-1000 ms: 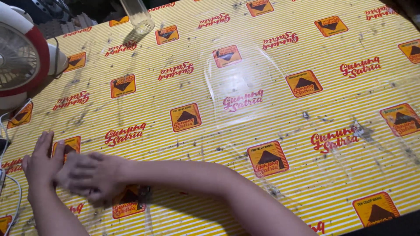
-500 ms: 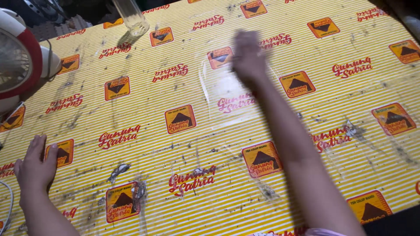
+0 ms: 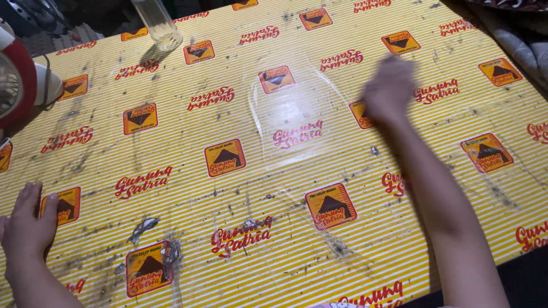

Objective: Wiping a table surface with a cloth.

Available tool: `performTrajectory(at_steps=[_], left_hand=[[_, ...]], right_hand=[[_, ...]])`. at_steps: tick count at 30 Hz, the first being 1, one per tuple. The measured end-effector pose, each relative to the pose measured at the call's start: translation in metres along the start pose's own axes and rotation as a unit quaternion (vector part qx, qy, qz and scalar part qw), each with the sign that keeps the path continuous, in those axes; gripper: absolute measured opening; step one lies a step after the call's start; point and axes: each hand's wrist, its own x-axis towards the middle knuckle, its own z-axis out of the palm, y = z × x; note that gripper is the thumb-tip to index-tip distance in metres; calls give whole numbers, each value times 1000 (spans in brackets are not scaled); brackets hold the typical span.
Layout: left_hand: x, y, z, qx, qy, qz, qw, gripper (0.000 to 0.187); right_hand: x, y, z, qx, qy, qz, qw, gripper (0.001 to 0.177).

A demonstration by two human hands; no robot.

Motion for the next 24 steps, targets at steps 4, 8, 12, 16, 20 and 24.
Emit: performTrajectory(at_steps=[4, 8, 12, 16, 20, 24], left_hand=[[-2, 5, -1, -10, -1, -1, 1000, 60], [-1, 4, -2, 9, 0, -6, 1000, 60], [-2, 4, 1, 9, 3, -6, 1000, 60], [-2, 3, -1, 12, 4, 0, 1000, 60], [-2, 8, -5, 20, 10, -12, 1000, 60], [-6, 6, -5, 22, 4, -5, 1000, 60]], right_hand=[[-98, -110, 26, 190, 34, -298, 935, 60], [-229, -192, -37, 294, -73, -593, 746, 63], [-274, -194, -64, 348, -174, -688, 613, 68], [-236, -171, -65, 345, -190, -699, 597, 67], [-149, -121, -36, 232, -242, -560, 758, 59], [-60, -7, 1, 130, -193, -222, 947, 75]])
